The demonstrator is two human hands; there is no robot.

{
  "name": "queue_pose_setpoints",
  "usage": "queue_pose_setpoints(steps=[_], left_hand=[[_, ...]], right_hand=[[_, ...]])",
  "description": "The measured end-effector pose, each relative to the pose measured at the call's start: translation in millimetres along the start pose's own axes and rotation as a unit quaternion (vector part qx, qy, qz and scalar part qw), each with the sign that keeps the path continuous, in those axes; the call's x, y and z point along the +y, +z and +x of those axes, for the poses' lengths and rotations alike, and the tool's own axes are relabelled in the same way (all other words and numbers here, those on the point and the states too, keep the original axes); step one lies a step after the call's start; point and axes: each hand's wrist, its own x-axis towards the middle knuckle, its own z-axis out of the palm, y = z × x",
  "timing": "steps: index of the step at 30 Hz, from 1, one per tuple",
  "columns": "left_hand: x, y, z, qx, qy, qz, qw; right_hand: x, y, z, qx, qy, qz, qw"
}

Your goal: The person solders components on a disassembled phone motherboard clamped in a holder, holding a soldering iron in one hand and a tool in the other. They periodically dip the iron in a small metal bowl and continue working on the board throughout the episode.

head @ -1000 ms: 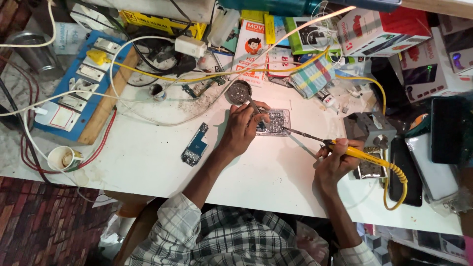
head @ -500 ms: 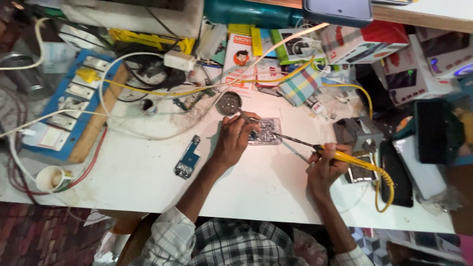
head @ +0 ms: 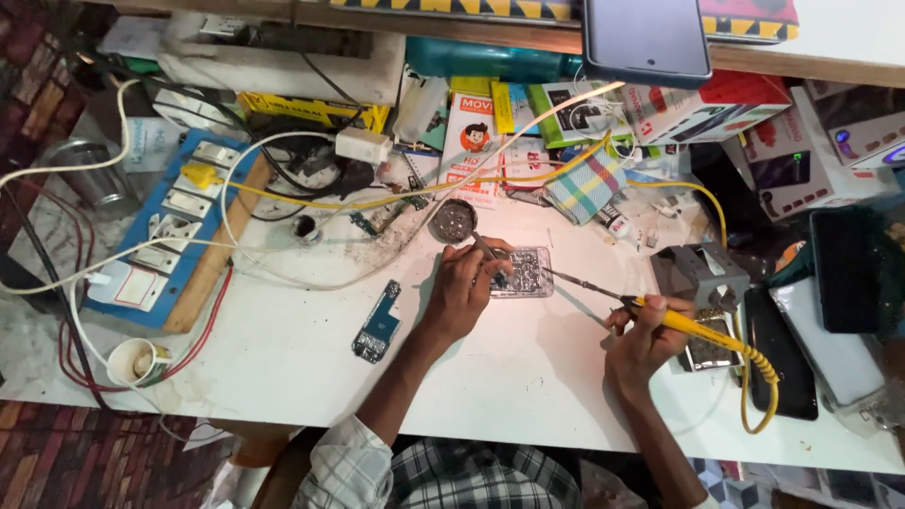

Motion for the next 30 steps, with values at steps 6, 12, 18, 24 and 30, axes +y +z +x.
queue_pose_setpoints(steps=[6,12,18,24,30], left_hand=[[0.6,-1.6,0.8,0.004,0.017,-0.001,1.0],[0.9,0.2,0.5,-0.003,-0.006,-0.008,1.0],[-3.4,0.7,-1.8,0.0,0.029,0.001,1.0],[-1.2,-0.6,-0.1,-0.007,0.01,-0.01,1.0],[2.5,-2.5,0.2,-0.006,0.009,-0.015,1.0]], right_hand=[[11.1,-5.3,-1.9,0.041,0.002,-0.048,0.998],[13.1,-3.9,-0.9,0.022,-0.058,-0.047,0.997],[11.9,-6.3,-2.7,0.008,-0.009,-0.024,1.0],[10.6,-6.0,-4.4,0.027,-0.035,-0.009,0.999],[8.7,-6.9,-3.5,0.011,-0.031,-0.041,0.999]])
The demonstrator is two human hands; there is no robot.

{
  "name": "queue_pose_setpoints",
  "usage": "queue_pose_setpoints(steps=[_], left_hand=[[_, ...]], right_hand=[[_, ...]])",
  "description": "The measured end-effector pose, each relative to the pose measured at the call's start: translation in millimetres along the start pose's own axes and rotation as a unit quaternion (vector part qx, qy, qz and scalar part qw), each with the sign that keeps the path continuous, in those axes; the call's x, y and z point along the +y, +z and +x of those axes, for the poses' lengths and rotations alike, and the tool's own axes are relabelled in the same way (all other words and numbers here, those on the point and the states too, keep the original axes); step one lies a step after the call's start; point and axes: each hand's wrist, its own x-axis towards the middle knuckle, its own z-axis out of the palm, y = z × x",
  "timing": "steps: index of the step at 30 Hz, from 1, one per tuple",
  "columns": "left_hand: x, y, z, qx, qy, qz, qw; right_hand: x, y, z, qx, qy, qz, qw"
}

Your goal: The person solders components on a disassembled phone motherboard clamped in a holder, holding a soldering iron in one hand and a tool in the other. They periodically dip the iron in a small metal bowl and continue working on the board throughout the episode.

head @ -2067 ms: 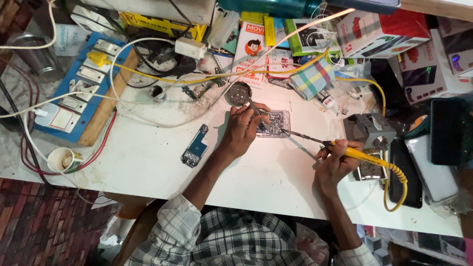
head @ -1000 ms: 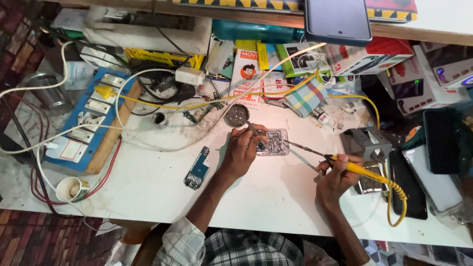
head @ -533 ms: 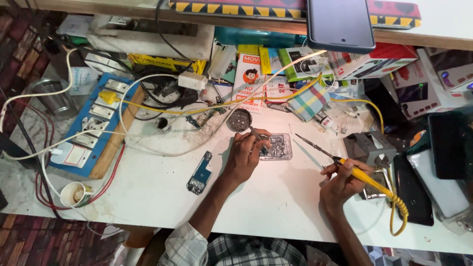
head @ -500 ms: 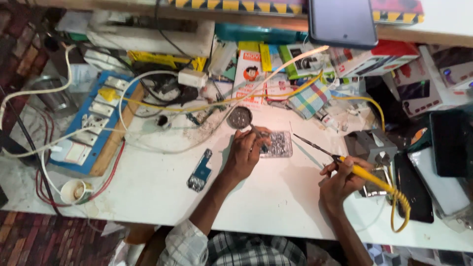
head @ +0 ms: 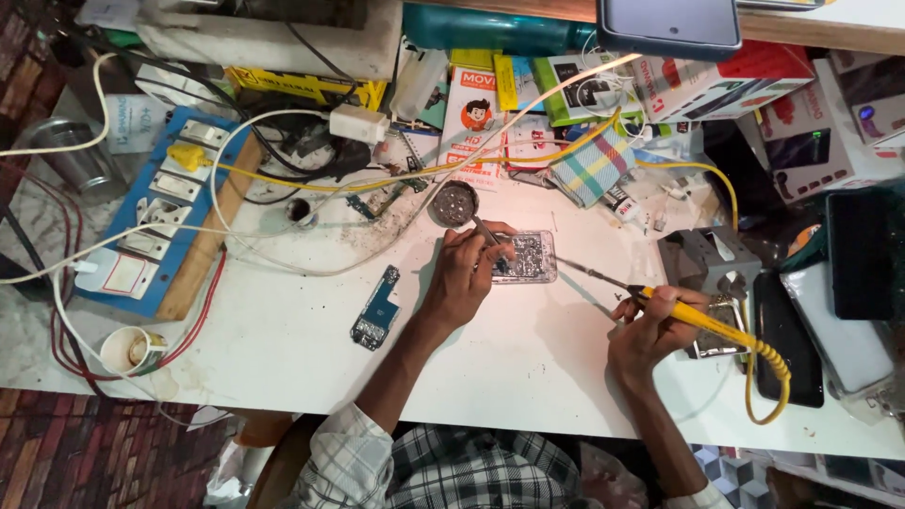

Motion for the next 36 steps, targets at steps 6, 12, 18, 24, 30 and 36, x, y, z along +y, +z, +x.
queue_pose_setpoints(steps=[6,12,18,24,30,36], left_hand=[[1.6,0.3,0.9,-0.006,-0.033,0.003,0.999],[0.7,0.7,0.4,0.011,0.011,-0.003,1.0],[0.6,1.3,-0.2,-0.019,-0.025,0.003,1.0],[-0.2,1.3,0.6,0.004,-0.005,0.006,1.0],[-1.8,3.0,-1.8,0.009,0.012,0.019,1.0],[-1.6,2.9,-3.6,0.007,0.005,0.047,0.999]], right_hand=[[-1.0,3.2,1.7,-0.034,0.043,0.01,0.998],[-6.4,7.3,2.7,-0.017,0.061,0.027,0.998],[-12.9,9.0,2.7,-0.028,0.071,0.004,0.997],[-14.3,10.0,2.0,0.0,0.064,0.01,0.998],[-16.4,7.8,-0.7,-0.006,0.062,0.031,0.998],[-14.3,7.1,2.1,-0.056,0.035,0.019,0.998]])
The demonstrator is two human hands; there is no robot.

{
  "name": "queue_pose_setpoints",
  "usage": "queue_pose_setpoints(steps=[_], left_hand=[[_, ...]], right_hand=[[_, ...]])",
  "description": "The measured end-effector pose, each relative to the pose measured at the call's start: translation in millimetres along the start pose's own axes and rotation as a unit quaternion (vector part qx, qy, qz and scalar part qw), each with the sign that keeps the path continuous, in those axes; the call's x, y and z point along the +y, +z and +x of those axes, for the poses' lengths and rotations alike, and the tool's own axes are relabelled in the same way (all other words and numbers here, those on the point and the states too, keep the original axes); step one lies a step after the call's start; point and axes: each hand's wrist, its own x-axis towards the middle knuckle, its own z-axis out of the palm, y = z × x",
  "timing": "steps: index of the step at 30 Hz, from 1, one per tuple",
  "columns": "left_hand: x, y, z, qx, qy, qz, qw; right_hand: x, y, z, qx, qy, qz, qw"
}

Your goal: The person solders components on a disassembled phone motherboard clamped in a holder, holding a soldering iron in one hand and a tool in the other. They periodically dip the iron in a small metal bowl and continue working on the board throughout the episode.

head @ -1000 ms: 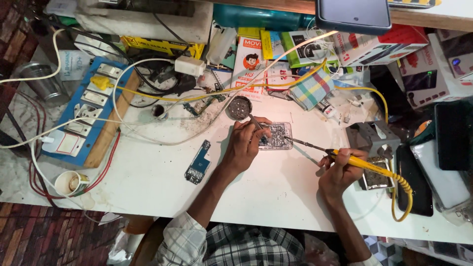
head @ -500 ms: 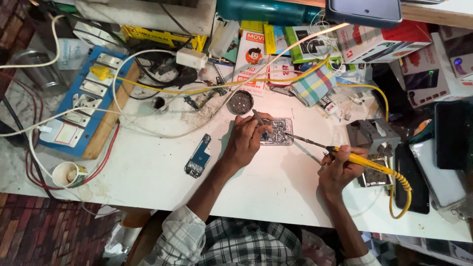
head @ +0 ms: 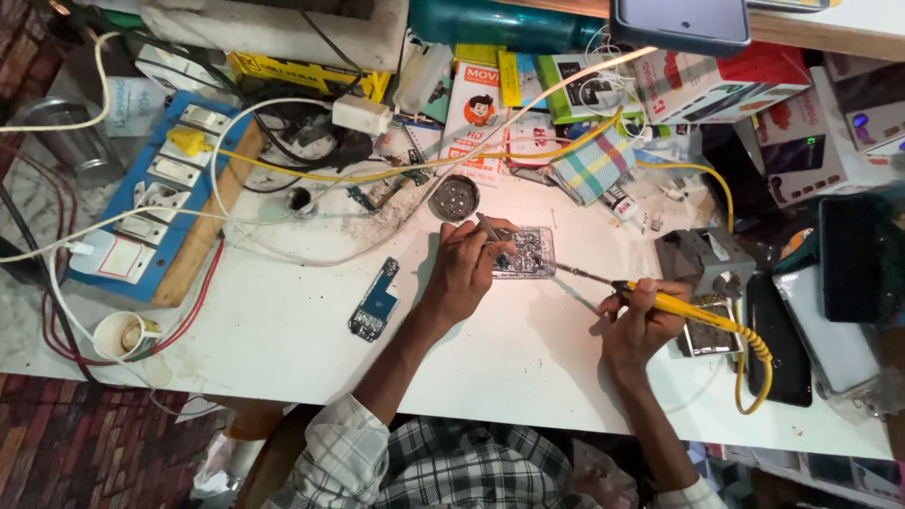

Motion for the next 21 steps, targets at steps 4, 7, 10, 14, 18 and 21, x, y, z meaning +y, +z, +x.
queue_pose_setpoints(steps=[4,7,10,14,18,21], left_hand=[[1.6,0.5,-1.0,0.02,0.016,-0.002,1.0],[2.1,0.6,0.2,0.016,0.012,0.011,1.0],[1.8,-1.4,-0.2,0.014,0.01,0.008,1.0],[0.2,-1.5,1.1,0.019,0.002,0.0,1.0],[-0.6,0.4,0.2,0.009,0.0,0.007,1.0],[-1.0,0.5,-0.6,0.0,-0.002,0.002,1.0]], right_hand=[[-1.2,-0.3,0.7,-0.013,0.012,0.013,1.0],[-3.7,1.4,-0.2,-0.011,0.024,0.016,1.0],[-5.0,3.0,1.0,-0.007,0.04,0.022,0.999],[-3.3,3.7,6.2,-0.001,0.051,0.023,0.998],[-3.4,3.0,6.0,0.003,0.08,0.043,0.996],[-5.5,3.6,6.4,-0.005,0.089,0.037,0.995]])
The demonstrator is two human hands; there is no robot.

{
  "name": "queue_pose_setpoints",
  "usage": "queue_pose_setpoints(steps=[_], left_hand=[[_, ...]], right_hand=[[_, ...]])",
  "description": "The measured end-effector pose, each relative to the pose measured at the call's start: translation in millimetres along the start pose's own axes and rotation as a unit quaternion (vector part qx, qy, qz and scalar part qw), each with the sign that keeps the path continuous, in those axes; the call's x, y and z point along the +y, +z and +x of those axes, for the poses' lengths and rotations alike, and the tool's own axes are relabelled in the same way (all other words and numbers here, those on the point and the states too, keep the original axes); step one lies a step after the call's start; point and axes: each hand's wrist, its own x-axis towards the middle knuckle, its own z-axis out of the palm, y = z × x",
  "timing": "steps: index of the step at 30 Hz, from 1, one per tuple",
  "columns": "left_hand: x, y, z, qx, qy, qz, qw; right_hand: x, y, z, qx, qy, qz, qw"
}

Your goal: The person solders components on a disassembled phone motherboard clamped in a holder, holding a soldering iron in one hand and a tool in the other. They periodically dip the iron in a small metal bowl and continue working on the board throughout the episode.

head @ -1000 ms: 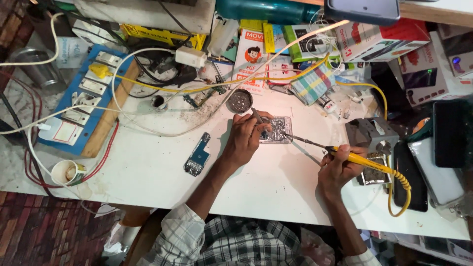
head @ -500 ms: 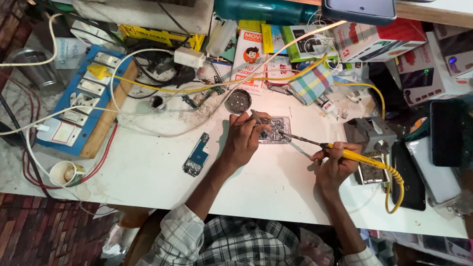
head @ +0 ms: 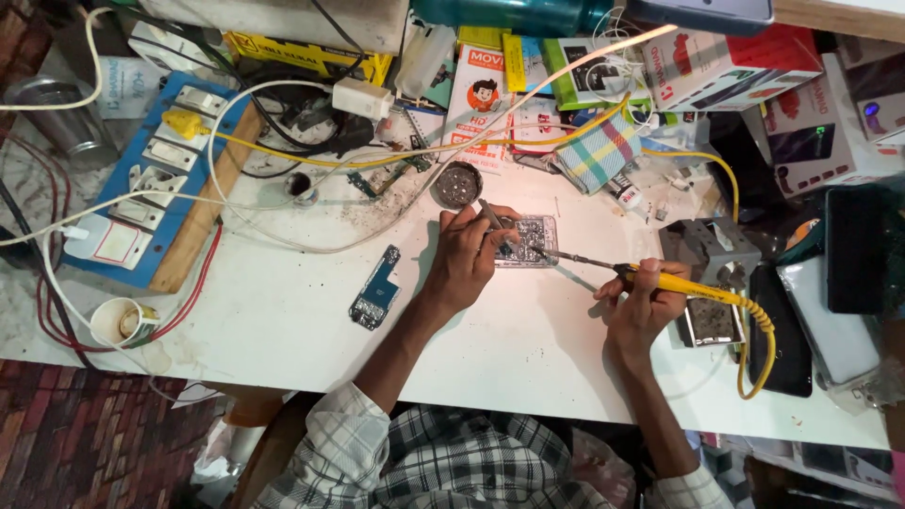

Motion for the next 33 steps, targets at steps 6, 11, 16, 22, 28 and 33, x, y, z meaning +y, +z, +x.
queue_pose_setpoints(steps=[6,11,16,22,28,33], left_hand=[[1.4,-0.2,-0.2,0.002,-0.004,0.018,1.0],[1.6,-0.4,-1.0,0.005,-0.002,0.021,1.0],[0.8,0.8,-1.9,0.006,-0.003,0.019,1.0],[-0.1,1.3,-0.5,0.012,0.001,0.028,1.0],[0.8,0.8,-0.5,0.018,0.003,0.022,1.0],[1.5,0.3,-0.8,0.007,0.004,0.035,0.999]], right_hand=[[-5.4,2.9,2.3,-0.012,0.031,-0.013,0.999],[-4.8,2.9,2.7,-0.006,0.045,-0.005,0.999],[-1.5,1.4,5.1,-0.011,0.041,0.001,0.999],[0.1,1.4,8.2,-0.013,0.047,0.016,0.999],[-1.2,2.2,9.0,-0.012,0.044,0.01,0.999],[-1.5,3.0,8.2,-0.009,0.046,0.023,0.999]])
